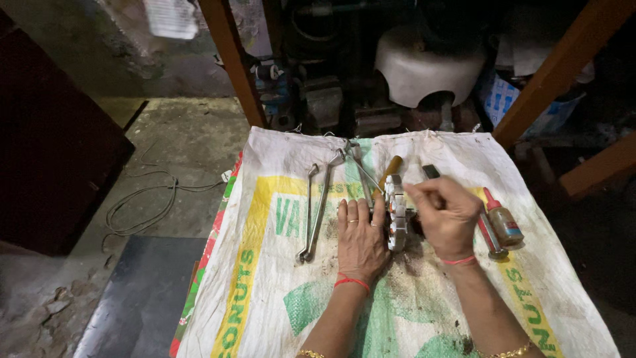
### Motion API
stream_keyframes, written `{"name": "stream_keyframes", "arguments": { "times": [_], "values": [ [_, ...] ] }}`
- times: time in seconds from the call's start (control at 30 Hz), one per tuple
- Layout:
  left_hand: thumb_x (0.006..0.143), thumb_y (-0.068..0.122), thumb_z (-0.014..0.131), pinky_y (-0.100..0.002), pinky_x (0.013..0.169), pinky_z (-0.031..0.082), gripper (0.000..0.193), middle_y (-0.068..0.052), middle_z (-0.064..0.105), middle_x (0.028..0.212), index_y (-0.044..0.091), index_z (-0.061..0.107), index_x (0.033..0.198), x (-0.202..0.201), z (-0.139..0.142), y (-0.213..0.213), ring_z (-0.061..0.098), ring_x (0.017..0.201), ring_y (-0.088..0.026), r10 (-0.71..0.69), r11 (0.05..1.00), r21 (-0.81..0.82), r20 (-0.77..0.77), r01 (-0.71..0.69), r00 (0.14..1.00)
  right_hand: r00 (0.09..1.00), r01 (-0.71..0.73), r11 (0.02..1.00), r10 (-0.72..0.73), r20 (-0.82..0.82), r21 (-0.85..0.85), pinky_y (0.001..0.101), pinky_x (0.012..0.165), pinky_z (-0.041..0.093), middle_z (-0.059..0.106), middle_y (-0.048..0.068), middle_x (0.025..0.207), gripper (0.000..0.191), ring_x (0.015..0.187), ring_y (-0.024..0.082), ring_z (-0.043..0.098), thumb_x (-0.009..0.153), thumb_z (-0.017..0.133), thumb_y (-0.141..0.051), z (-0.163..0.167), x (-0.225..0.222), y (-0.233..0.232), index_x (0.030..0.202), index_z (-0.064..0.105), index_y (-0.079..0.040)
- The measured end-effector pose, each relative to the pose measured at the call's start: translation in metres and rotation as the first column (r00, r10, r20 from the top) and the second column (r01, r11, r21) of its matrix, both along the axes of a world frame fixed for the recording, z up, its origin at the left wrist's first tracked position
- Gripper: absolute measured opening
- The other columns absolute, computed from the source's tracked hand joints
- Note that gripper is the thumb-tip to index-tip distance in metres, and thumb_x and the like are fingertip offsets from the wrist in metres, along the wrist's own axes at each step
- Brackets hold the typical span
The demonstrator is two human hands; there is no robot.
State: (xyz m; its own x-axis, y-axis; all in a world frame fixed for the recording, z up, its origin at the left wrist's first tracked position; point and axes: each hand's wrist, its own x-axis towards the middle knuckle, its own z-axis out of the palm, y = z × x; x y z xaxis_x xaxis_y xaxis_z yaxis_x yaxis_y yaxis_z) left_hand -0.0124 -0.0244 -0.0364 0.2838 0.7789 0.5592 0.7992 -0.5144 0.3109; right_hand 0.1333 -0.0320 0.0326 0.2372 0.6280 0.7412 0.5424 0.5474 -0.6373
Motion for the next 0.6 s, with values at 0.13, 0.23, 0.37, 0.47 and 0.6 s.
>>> {"name": "stream_keyframes", "arguments": {
  "times": [0.13, 0.23, 0.37, 0.47, 0.6],
  "values": [
    [0.086, 0.026, 0.063, -0.054, 0.122, 0.023, 0.074, -0.024, 0.054, 0.133, 0.003, 0.038, 0.152, -0.001, 0.0, 0.001, 0.046, 0.13, -0.042, 0.013, 1.0, -0.005, -0.016, -0.013, 1.0, 0.998, 0.048, 0.998, -0.046, -0.044, 0.043, 0.0235, 0.05, 0.027, 0.053, -0.008, 0.065, 0.015, 0.056, 0.003, 0.039, 0.094, 0.082, -0.002, -0.004, 0.024, 0.002, 0.085, 0.069, -0.003],
    [0.087, 0.028, 0.064, -0.055, 0.121, 0.023, 0.075, -0.025, 0.054, 0.132, 0.002, 0.038, 0.152, -0.002, 0.002, 0.0, 0.046, 0.13, -0.043, 0.0, 1.0, 0.01, 0.006, 0.0, 1.0, 0.98, 0.198, 0.98, -0.198, -0.024, 0.021, 0.0232, 0.056, 0.029, 0.05, -0.006, 0.068, 0.019, 0.062, 0.004, 0.038, 0.095, 0.086, -0.002, -0.005, 0.042, 0.0, 0.089, 0.068, -0.001],
    [0.084, 0.028, 0.065, -0.055, 0.12, 0.023, 0.077, -0.025, 0.054, 0.13, 0.001, 0.039, 0.151, -0.002, 0.003, -0.001, 0.046, 0.128, -0.044, -0.005, 1.0, -0.004, 0.002, 0.005, 1.0, 0.948, 0.311, 0.942, -0.298, 0.108, -0.129, 0.0267, 0.054, 0.03, 0.05, -0.001, 0.062, 0.02, 0.057, 0.008, 0.041, 0.093, 0.086, -0.006, 0.006, 0.04, 0.006, 0.085, 0.068, -0.002],
    [0.084, 0.028, 0.066, -0.055, 0.122, 0.024, 0.077, -0.024, 0.054, 0.129, 0.001, 0.039, 0.152, -0.003, 0.004, -0.001, 0.047, 0.129, -0.043, -0.004, 0.999, 0.032, 0.007, 0.003, 1.0, 0.775, 0.546, 0.837, -0.487, 0.402, -0.041, 0.0314, 0.059, 0.04, 0.06, 0.007, 0.071, 0.02, 0.065, 0.017, 0.054, 0.08, 0.086, -0.01, 0.022, 0.027, 0.004, 0.085, 0.068, -0.003],
    [0.081, 0.029, 0.067, -0.055, 0.12, 0.024, 0.08, -0.025, 0.054, 0.128, 0.001, 0.039, 0.15, -0.003, 0.005, 0.0, 0.046, 0.128, -0.043, -0.014, 1.0, 0.009, 0.011, 0.014, 1.0, 0.544, 0.475, 0.752, -0.659, 0.519, 0.456, 0.0421, 0.079, 0.051, 0.069, 0.015, 0.096, 0.024, 0.092, 0.031, 0.066, 0.072, 0.075, -0.004, 0.036, 0.004, -0.008, 0.094, 0.066, -0.001]
  ]
}}
